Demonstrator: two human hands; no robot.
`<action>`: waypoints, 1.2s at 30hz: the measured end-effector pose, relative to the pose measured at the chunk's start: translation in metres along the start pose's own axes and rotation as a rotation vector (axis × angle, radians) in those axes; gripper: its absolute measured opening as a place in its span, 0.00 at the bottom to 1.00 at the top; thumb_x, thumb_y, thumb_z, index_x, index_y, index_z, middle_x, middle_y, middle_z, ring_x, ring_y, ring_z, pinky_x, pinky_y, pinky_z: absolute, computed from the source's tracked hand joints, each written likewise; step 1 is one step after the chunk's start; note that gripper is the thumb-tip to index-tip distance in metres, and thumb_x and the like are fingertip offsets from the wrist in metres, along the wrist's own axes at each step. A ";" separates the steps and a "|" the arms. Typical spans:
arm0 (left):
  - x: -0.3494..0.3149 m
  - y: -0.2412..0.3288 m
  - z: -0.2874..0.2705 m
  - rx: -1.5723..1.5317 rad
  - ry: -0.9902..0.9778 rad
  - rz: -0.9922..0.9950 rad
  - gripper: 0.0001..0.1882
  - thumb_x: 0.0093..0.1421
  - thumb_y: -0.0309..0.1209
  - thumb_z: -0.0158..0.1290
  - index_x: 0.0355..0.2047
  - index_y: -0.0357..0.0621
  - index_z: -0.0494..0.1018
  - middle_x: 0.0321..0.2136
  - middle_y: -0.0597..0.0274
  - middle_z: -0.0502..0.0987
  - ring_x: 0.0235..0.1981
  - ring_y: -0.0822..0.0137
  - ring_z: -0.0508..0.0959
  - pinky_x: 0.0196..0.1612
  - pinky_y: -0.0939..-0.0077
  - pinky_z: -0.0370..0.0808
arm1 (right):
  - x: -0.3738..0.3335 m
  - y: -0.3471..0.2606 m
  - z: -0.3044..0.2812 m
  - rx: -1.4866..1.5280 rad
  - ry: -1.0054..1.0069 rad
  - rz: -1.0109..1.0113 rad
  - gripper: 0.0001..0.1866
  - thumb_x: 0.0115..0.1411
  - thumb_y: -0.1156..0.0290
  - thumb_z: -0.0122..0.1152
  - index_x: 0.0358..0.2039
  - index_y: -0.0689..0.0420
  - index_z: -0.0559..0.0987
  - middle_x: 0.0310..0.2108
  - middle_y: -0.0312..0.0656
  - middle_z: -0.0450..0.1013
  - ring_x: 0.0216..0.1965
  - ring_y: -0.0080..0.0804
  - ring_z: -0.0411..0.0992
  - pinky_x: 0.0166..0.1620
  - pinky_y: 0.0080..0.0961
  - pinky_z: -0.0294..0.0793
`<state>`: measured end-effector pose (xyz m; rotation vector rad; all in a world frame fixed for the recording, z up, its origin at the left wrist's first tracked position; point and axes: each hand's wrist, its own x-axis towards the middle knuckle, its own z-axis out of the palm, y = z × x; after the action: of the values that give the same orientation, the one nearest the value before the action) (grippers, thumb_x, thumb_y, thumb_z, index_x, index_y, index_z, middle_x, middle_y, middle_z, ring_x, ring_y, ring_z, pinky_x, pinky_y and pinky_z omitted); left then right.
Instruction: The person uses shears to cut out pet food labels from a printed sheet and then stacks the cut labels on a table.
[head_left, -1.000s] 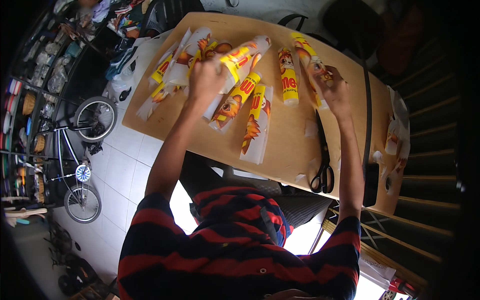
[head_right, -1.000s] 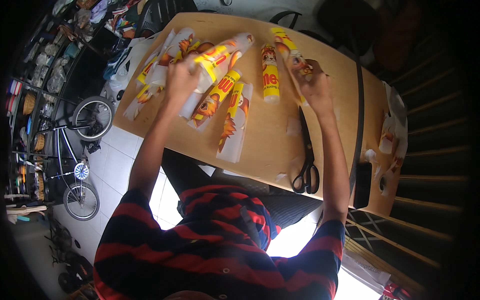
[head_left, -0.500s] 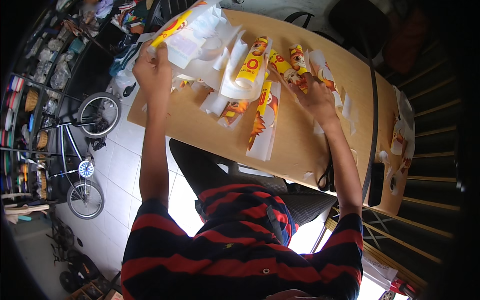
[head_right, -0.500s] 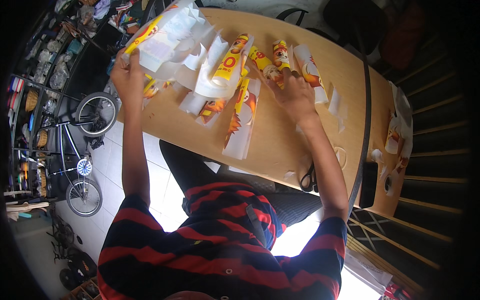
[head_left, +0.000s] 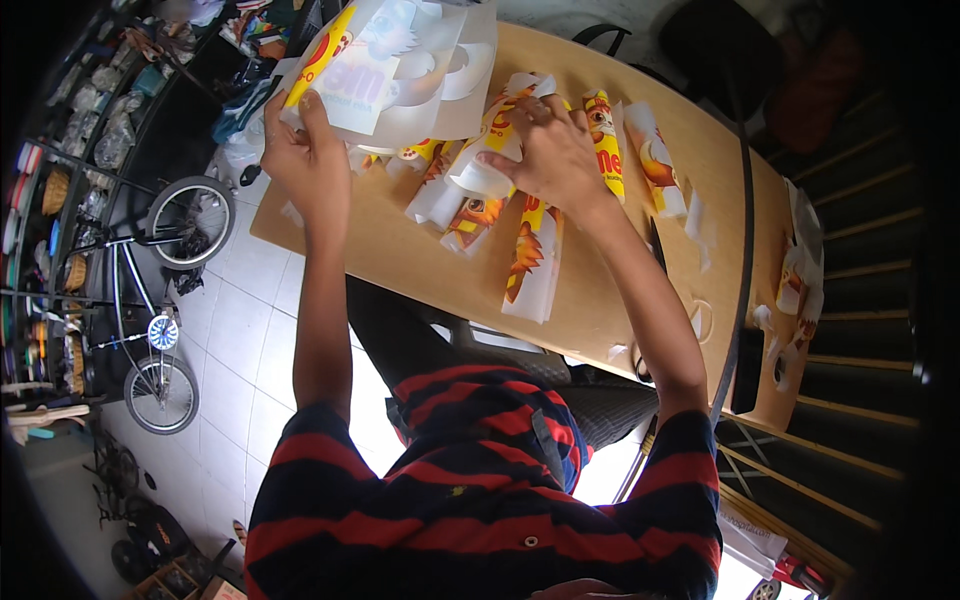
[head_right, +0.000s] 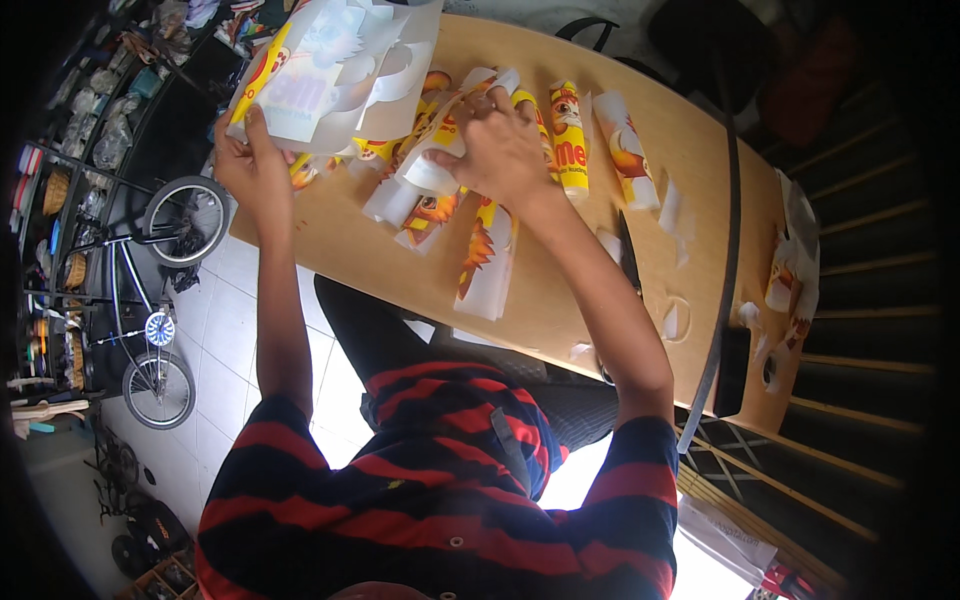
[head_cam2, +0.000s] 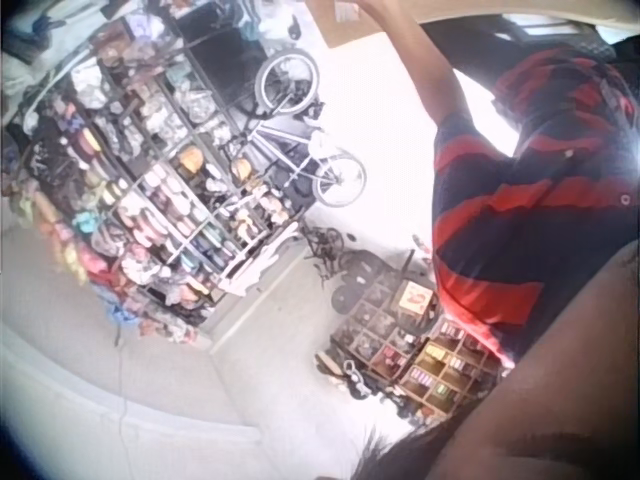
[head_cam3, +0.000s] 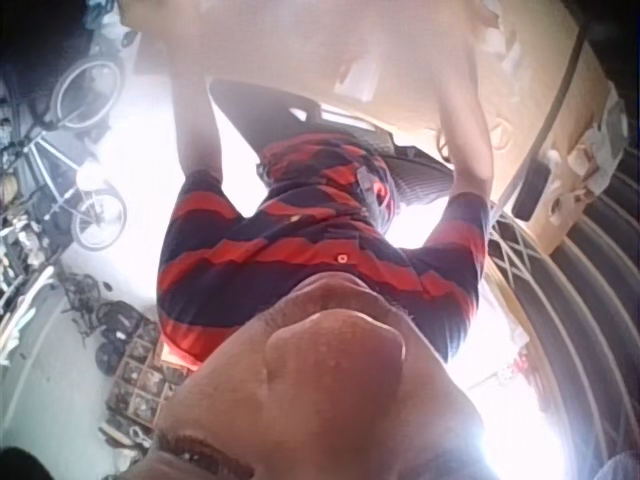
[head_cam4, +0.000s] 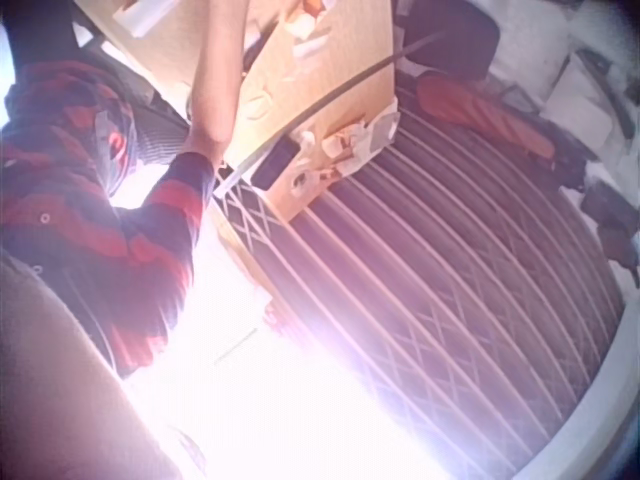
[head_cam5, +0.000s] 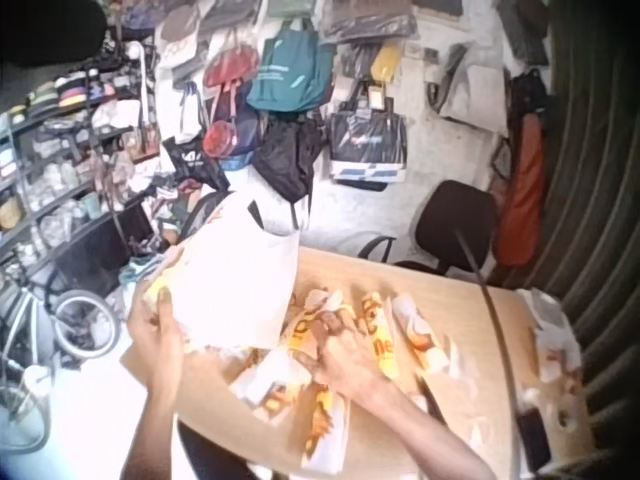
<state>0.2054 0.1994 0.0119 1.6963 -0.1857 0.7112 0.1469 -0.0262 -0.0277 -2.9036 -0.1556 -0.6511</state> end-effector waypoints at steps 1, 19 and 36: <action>-0.001 -0.002 -0.001 -0.016 0.000 -0.012 0.18 0.65 0.32 0.48 0.47 0.27 0.66 0.30 0.48 0.77 0.27 0.70 0.79 0.26 0.79 0.74 | 0.003 -0.006 0.008 -0.056 -0.051 0.022 0.24 0.54 0.53 0.61 0.44 0.58 0.78 0.48 0.48 0.72 0.57 0.44 0.63 0.54 0.48 0.61; -0.005 -0.020 -0.023 -0.003 0.086 -0.050 0.21 0.66 0.37 0.47 0.50 0.29 0.65 0.22 0.55 0.73 0.17 0.74 0.74 0.19 0.81 0.70 | 0.040 0.057 -0.069 0.369 0.368 0.353 0.12 0.58 0.71 0.51 0.39 0.60 0.80 0.24 0.51 0.77 0.27 0.39 0.79 0.34 0.31 0.76; 0.007 -0.042 -0.024 0.083 0.092 -0.005 0.24 0.65 0.41 0.50 0.49 0.29 0.66 0.20 0.59 0.72 0.17 0.79 0.71 0.19 0.83 0.64 | 0.018 0.040 -0.055 0.255 0.080 0.128 0.16 0.60 0.81 0.48 0.46 0.56 0.78 0.31 0.47 0.75 0.31 0.28 0.73 0.36 0.25 0.71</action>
<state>0.2229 0.2344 -0.0174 1.7379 -0.0884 0.8016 0.1456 -0.0741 0.0234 -2.6151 -0.0383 -0.6700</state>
